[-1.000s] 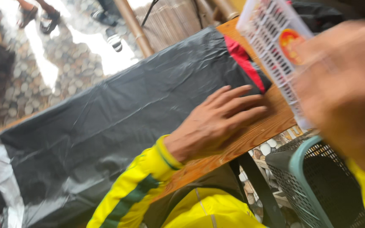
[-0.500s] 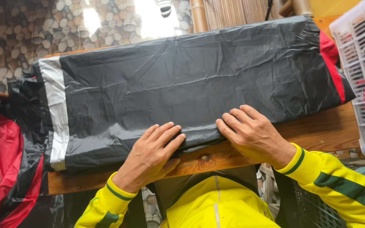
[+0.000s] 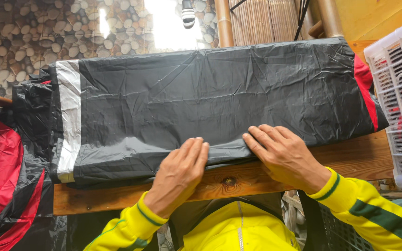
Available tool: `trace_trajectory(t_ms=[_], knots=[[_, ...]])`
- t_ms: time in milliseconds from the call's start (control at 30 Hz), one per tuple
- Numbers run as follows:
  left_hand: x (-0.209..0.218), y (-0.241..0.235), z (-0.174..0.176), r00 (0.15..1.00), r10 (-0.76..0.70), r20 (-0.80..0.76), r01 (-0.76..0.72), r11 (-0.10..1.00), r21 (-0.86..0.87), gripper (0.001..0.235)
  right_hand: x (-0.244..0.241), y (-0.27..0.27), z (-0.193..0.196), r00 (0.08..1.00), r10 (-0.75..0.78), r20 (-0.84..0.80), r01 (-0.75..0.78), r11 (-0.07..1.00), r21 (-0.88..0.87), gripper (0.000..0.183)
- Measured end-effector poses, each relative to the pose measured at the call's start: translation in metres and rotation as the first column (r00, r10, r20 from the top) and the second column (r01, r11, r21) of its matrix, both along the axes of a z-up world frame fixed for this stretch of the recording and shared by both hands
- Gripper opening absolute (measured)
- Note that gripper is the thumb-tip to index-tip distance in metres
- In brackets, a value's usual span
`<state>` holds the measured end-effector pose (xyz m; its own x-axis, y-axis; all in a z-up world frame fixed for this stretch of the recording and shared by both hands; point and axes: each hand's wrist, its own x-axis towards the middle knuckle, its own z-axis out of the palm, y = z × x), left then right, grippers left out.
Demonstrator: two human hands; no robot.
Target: The person unfolds a large black plastic sheet on a wooden table and smooths it out. They then use a feather duster to wipe the surface of the sheet, followed by folding the sheet neatly on the table.
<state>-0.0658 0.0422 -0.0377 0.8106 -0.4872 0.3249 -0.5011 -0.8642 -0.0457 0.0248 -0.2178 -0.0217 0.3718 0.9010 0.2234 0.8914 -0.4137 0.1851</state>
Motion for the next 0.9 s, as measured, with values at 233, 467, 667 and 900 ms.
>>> trace_trajectory(t_ms=[233, 467, 667, 900], knots=[[0.018, 0.056, 0.048, 0.899, -0.144, -0.413, 0.053, 0.973, -0.223, 0.07, 0.029, -0.02, 0.031, 0.888, -0.179, -0.423, 0.092, 0.972, -0.218, 0.066], [0.15, 0.157, 0.018, 0.906, 0.258, -0.336, -0.231, 0.966, 0.118, 0.094, 0.194, -0.014, 0.01, 0.901, -0.331, -0.281, 0.296, 0.942, -0.161, 0.078], [0.194, 0.193, 0.042, 0.594, 0.491, -0.637, -0.422, 0.865, 0.272, 0.115, 0.265, -0.025, 0.025, 0.593, -0.696, -0.405, 0.423, 0.697, -0.578, 0.108], [0.196, 0.208, 0.041, 0.592, 0.517, -0.618, -0.365, 0.856, 0.366, 0.07, 0.273, -0.037, 0.022, 0.604, -0.729, -0.322, 0.437, 0.641, -0.632, 0.108]])
